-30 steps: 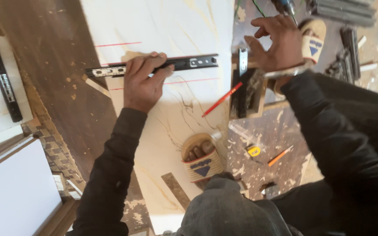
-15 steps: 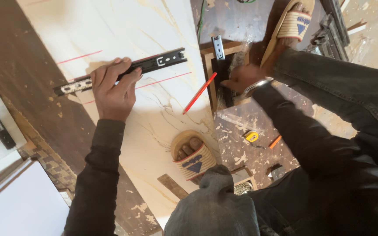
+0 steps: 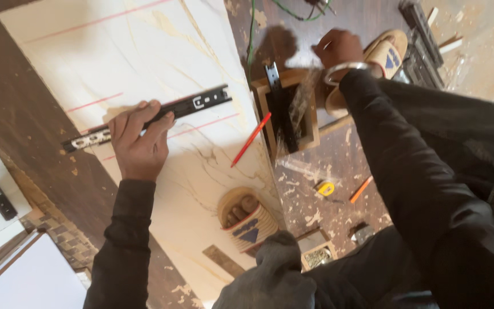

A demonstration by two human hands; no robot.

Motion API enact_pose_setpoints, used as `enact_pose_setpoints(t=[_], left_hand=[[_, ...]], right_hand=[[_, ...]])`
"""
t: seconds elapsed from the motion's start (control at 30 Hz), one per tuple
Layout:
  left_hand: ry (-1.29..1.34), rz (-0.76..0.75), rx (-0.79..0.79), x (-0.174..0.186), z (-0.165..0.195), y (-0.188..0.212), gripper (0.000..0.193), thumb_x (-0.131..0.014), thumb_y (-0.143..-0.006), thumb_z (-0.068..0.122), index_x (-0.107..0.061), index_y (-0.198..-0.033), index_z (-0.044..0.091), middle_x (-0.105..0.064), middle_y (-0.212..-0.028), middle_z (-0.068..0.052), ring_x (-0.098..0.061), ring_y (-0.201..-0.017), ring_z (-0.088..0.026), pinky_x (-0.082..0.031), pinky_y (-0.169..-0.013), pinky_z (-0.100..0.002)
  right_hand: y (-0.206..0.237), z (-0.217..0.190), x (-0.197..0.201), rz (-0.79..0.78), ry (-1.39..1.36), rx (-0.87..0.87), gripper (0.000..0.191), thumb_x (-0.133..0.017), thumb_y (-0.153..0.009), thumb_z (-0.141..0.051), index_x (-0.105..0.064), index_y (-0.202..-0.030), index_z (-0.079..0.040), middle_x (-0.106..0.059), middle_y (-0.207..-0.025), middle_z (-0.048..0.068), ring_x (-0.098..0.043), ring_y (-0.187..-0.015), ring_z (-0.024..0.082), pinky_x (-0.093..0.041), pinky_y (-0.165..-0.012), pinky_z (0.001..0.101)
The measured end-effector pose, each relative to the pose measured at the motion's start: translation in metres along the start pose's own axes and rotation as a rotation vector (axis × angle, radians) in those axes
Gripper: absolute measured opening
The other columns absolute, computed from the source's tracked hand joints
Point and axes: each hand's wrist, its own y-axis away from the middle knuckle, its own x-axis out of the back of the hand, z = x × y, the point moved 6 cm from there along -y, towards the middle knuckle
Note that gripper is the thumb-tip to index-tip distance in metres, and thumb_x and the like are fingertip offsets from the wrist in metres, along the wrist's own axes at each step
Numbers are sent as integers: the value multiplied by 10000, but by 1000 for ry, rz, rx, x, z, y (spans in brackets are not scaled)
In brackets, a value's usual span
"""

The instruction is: The person positions black metal drawer slide rails on white drawer panels, aligning them with red pencil guide lines, and uses a corded power drill to drive screws and secure the slides. They handle multiple slide pairs one at a time, holding each rail steady while drilling.

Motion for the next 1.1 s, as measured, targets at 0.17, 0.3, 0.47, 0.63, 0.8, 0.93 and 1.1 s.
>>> enact_pose_setpoints(t=[0.17,0.3,0.47,0.63,0.8,0.93,1.1], left_hand=[[-25,4,10,-6,-1,-6,112,-851,-947,44,-784,-989,122,-719,-1199,-37,-660,-1168,-269,-457,-980,-426],[-39,16,2,-8,-3,-13,131,-849,-933,26,-770,-981,119,-708,-1194,-34,-656,-1167,-267,-482,-997,-428],[-30,13,12,-7,-5,-19,156,-855,-907,35,-759,-991,125,-701,-1209,-22,-652,-1173,-262,-484,-986,-423],[-45,-21,34,-10,-9,-18,187,-841,-894,22,-772,-1020,143,-703,-1217,-19,-658,-1181,-254,-483,-980,-418],[-25,-10,33,-11,-11,-16,186,-849,-915,30,-758,-1033,141,-697,-1220,-19,-654,-1185,-256,-484,-991,-421],[-26,-3,26,-10,-9,-16,182,-841,-918,17,-769,-1031,140,-699,-1217,-17,-657,-1184,-254,-482,-998,-423],[-37,10,6,-8,-4,-16,153,-847,-929,24,-773,-1012,129,-705,-1203,-28,-655,-1167,-265,-478,-995,-422]], right_hand=[[-50,8,26,226,-12,61,435,-897,-868,-254,-700,-1175,-17,-743,-1009,170,-715,-857,328,-578,-774,432],[-75,-8,24,335,73,259,570,-929,-853,-250,-660,-1282,10,-703,-1161,249,-690,-968,406,-555,-819,477],[-101,-8,7,161,47,114,408,-808,-901,-207,-693,-1248,-27,-726,-1059,252,-696,-951,437,-563,-846,496],[-106,-17,-21,-1,118,-20,361,-840,-885,-271,-717,-1088,2,-733,-972,253,-705,-902,428,-573,-820,500],[-99,-37,-45,-104,-470,-79,356,-790,-908,-116,-717,-1228,21,-768,-1036,171,-773,-868,261,-620,-752,395],[-88,-42,-49,-191,-991,-66,452,-647,-915,33,-582,-1362,59,-778,-1034,209,-712,-817,291,-565,-640,374],[-75,-37,-50,-303,-1436,-122,470,-703,-884,-2,-594,-1341,3,-797,-1175,166,-796,-892,248,-616,-672,307]])
